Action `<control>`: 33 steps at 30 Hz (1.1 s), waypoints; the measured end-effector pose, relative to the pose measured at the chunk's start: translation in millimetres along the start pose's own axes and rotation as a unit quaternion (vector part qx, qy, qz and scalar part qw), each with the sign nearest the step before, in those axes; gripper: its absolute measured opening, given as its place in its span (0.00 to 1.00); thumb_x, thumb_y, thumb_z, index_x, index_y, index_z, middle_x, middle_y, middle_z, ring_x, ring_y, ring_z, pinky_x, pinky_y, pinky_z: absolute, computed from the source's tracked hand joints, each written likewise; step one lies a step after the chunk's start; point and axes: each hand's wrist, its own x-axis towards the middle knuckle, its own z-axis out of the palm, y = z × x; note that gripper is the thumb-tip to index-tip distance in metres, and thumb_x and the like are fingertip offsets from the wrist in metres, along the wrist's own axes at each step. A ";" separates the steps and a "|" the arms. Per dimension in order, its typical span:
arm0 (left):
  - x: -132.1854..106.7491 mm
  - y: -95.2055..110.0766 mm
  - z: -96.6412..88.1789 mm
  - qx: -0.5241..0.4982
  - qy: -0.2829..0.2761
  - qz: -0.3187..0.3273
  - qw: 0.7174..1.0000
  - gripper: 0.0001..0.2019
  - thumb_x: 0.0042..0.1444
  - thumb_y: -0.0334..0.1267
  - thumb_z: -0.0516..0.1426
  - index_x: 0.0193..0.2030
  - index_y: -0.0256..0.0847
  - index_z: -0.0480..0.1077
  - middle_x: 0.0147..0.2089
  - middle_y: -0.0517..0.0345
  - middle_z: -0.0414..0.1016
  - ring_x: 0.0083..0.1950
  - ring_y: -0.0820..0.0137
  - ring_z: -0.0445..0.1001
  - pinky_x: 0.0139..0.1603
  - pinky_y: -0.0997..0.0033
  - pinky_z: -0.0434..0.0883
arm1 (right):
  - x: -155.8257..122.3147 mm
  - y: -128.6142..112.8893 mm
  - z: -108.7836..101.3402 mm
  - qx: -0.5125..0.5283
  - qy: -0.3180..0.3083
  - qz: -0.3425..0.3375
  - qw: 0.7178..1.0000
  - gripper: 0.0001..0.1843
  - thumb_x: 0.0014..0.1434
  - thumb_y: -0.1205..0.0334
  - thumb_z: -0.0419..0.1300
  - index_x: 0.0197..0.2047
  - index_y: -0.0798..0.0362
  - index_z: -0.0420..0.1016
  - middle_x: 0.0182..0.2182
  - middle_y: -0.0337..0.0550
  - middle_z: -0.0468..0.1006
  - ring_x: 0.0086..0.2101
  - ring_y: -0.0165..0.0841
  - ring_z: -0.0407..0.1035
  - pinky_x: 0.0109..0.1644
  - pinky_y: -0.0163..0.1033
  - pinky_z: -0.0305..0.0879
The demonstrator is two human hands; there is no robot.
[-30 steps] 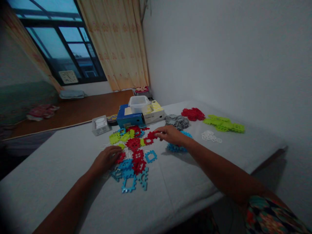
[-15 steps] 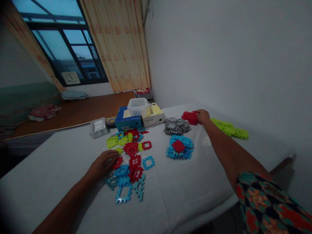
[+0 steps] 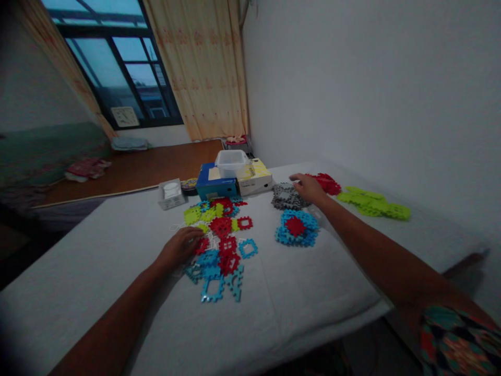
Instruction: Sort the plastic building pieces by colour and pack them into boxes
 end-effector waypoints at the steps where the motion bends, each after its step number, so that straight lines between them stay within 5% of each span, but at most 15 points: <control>1: 0.0 0.0 0.5 -0.001 0.000 0.001 1.000 0.15 0.63 0.44 0.51 0.46 0.45 0.78 0.49 0.50 0.79 0.51 0.61 0.75 0.56 0.56 0.72 | -4.7 -2.9 -2.4 0.022 -0.033 -0.031 0.999 0.16 0.59 0.58 0.58 0.48 0.49 0.80 0.41 0.44 0.82 0.39 0.38 0.73 0.48 0.43 0.68; 6: -1.8 0.5 2.2 0.001 0.001 0.005 1.000 0.14 0.63 0.42 0.51 0.47 0.45 0.77 0.50 0.51 0.79 0.52 0.63 0.75 0.57 0.57 0.71 | -37.2 -47.4 23.9 0.102 -0.244 -0.229 0.937 0.17 0.62 0.63 0.57 0.53 0.51 0.78 0.46 0.49 0.81 0.43 0.38 0.74 0.49 0.41 0.67; 10: -2.3 4.5 0.5 -0.002 0.005 -0.002 1.000 0.14 0.63 0.41 0.52 0.46 0.44 0.78 0.50 0.50 0.79 0.52 0.62 0.74 0.56 0.56 0.71 | -51.3 -77.1 56.7 0.006 -0.235 -0.218 0.947 0.18 0.62 0.66 0.57 0.55 0.54 0.76 0.48 0.53 0.79 0.50 0.44 0.70 0.51 0.45 0.66; 14: -1.9 4.9 0.4 -0.004 0.002 0.001 1.000 0.13 0.63 0.40 0.52 0.46 0.44 0.77 0.50 0.50 0.79 0.52 0.62 0.74 0.57 0.57 0.71 | -60.5 -81.5 75.2 -0.041 -0.208 -0.233 0.949 0.14 0.65 0.63 0.54 0.51 0.53 0.77 0.51 0.52 0.78 0.47 0.45 0.68 0.49 0.46 0.66; 21: -1.2 -3.1 4.4 -0.006 0.003 0.013 1.000 0.13 0.63 0.41 0.52 0.47 0.44 0.77 0.50 0.51 0.78 0.52 0.62 0.74 0.57 0.57 0.70 | -66.5 -74.7 71.1 -0.013 -0.173 -0.240 0.955 0.12 0.66 0.62 0.54 0.49 0.54 0.75 0.53 0.51 0.76 0.48 0.41 0.66 0.50 0.45 0.64; 26: -0.1 -0.5 2.1 -0.004 -0.009 0.003 1.000 0.14 0.63 0.41 0.52 0.47 0.43 0.77 0.51 0.49 0.78 0.52 0.61 0.74 0.57 0.55 0.70 | -45.3 -40.9 24.6 0.102 -0.065 -0.210 0.970 0.09 0.63 0.60 0.56 0.41 0.53 0.76 0.54 0.52 0.76 0.51 0.41 0.68 0.56 0.47 0.62; 33: 0.4 -0.6 2.6 -0.002 0.000 0.002 1.000 0.16 0.63 0.43 0.50 0.45 0.41 0.77 0.49 0.47 0.78 0.51 0.59 0.74 0.55 0.54 0.71 | -18.5 67.4 -18.2 0.173 -0.029 -0.030 0.984 0.15 0.60 0.50 0.57 0.41 0.52 0.77 0.37 0.44 0.81 0.36 0.37 0.74 0.42 0.40 0.68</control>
